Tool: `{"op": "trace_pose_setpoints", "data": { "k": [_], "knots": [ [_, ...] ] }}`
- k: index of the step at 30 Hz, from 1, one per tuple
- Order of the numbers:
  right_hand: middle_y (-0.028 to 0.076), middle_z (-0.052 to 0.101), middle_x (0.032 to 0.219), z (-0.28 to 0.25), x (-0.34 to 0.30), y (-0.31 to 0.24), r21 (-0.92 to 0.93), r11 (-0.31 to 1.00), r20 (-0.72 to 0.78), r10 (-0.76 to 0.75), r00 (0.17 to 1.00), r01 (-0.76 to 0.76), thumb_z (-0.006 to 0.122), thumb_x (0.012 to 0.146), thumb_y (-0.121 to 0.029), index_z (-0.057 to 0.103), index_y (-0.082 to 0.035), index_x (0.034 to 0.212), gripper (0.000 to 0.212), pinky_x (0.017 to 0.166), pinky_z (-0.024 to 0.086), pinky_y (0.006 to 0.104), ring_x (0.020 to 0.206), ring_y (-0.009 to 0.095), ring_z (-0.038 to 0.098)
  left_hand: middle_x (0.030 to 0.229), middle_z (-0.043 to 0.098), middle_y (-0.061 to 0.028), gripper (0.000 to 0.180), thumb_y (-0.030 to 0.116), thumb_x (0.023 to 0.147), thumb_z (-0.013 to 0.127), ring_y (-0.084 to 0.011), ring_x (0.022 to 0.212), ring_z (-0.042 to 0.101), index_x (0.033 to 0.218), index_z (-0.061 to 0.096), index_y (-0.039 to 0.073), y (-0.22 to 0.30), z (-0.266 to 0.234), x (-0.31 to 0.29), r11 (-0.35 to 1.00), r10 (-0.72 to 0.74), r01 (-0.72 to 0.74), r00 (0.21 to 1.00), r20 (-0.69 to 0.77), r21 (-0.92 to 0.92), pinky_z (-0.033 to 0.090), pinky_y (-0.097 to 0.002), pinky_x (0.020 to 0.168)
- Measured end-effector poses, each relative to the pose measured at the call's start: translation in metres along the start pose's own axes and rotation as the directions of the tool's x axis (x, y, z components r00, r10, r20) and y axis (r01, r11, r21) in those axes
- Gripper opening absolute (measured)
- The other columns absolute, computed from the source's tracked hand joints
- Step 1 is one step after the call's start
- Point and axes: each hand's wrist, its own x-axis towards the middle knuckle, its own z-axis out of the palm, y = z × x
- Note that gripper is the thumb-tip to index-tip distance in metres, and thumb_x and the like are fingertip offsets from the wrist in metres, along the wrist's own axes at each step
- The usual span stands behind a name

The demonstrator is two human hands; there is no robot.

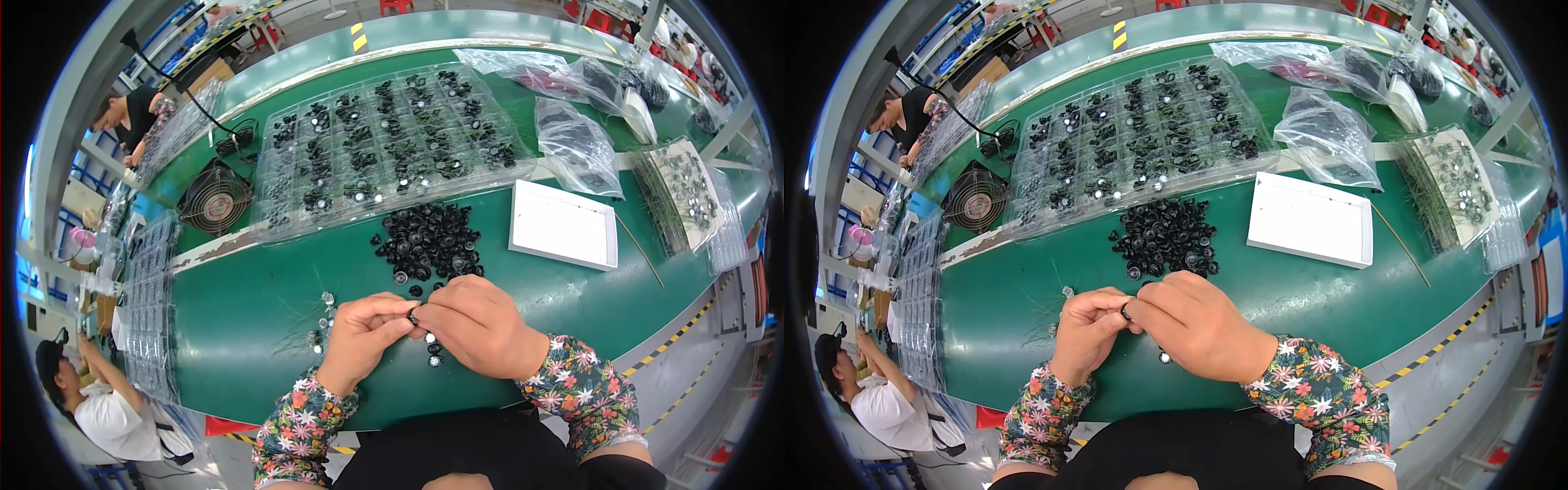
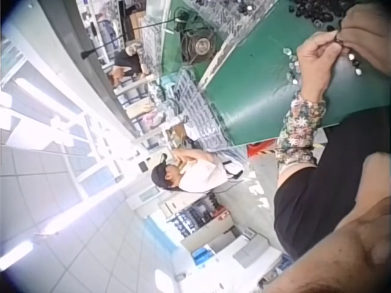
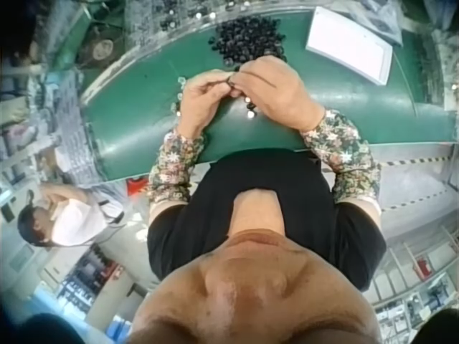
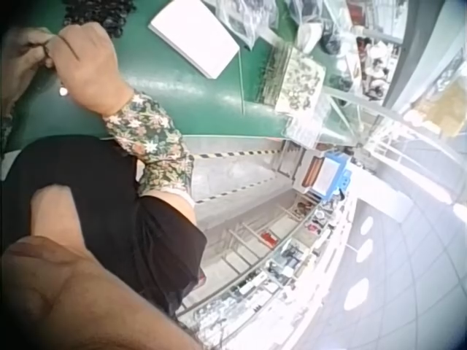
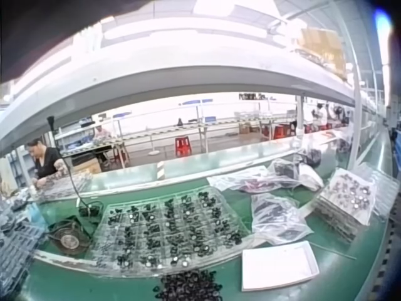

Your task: The person assembles small electronic components by hand, inserting metal pins into black plastic housings at a factory workbench.

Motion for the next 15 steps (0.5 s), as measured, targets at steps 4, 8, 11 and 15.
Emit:
{"op": "trace_pose_setpoints", "data": {
  "k": [4, 8, 11, 15],
  "knots": [
    [0.007, 0.054, 0.085, -0.0013, 0.0009, 0.0018, -0.001, 1.000, 0.043, -0.003, 0.999, 0.004, 0.063, 0.068, -0.003, 0.058, 0.000, 0.094, 0.026, 0.064, 0.045, 0.0321, 0.071, 0.021, 0.055, 0.096, 0.061, -0.0148, 0.022, -0.006, 0.083, 0.059, -0.0233, 0.084, 0.063, 0.104, 0.065, 0.000, 0.0017, -0.0012, -0.0010, 0.995, -0.004, 0.005, 1.000, -0.017, 0.101, 0.054, -0.0345, 0.076],
    [0.007, 0.053, 0.086, -0.0039, 0.0019, 0.0037, 0.025, 1.000, 0.085, 0.004, 0.996, -0.006, 0.065, 0.069, -0.002, 0.057, 0.000, 0.094, 0.026, 0.064, 0.045, 0.0323, 0.072, 0.022, 0.054, 0.100, 0.063, -0.0133, 0.024, -0.009, 0.084, 0.059, -0.0201, 0.087, 0.064, 0.107, 0.064, -0.002, 0.0008, -0.0019, -0.0010, 0.999, 0.017, -0.018, 1.000, 0.022, 0.032, 0.053, -0.0287, 0.080],
    [0.008, 0.053, 0.087, -0.0032, 0.0026, 0.0037, 0.064, 0.998, 0.068, 0.004, 0.998, -0.008, 0.067, 0.070, -0.001, 0.057, 0.000, 0.094, 0.026, 0.065, 0.045, 0.0337, 0.073, 0.024, 0.054, 0.101, 0.063, -0.0133, 0.024, -0.009, 0.084, 0.059, -0.0200, 0.087, 0.064, 0.106, 0.065, -0.002, 0.0013, 0.0010, -0.0024, 1.000, 0.000, 0.000, 1.000, -0.001, 0.017, 0.053, -0.0284, 0.081],
    [0.010, 0.053, 0.088, -0.0044, 0.0024, 0.0035, 0.073, 0.997, 0.078, 0.007, 0.997, -0.012, 0.068, 0.071, -0.001, 0.056, 0.000, 0.095, 0.027, 0.066, 0.046, 0.0352, 0.073, 0.026, 0.054, 0.101, 0.063, -0.0138, 0.023, -0.009, 0.084, 0.059, -0.0203, 0.088, 0.065, 0.105, 0.065, -0.003, -0.0011, 0.0028, -0.0033, 1.000, 0.013, -0.013, 1.000, -0.022, -0.012, 0.054, -0.0283, 0.081]
  ]
}}
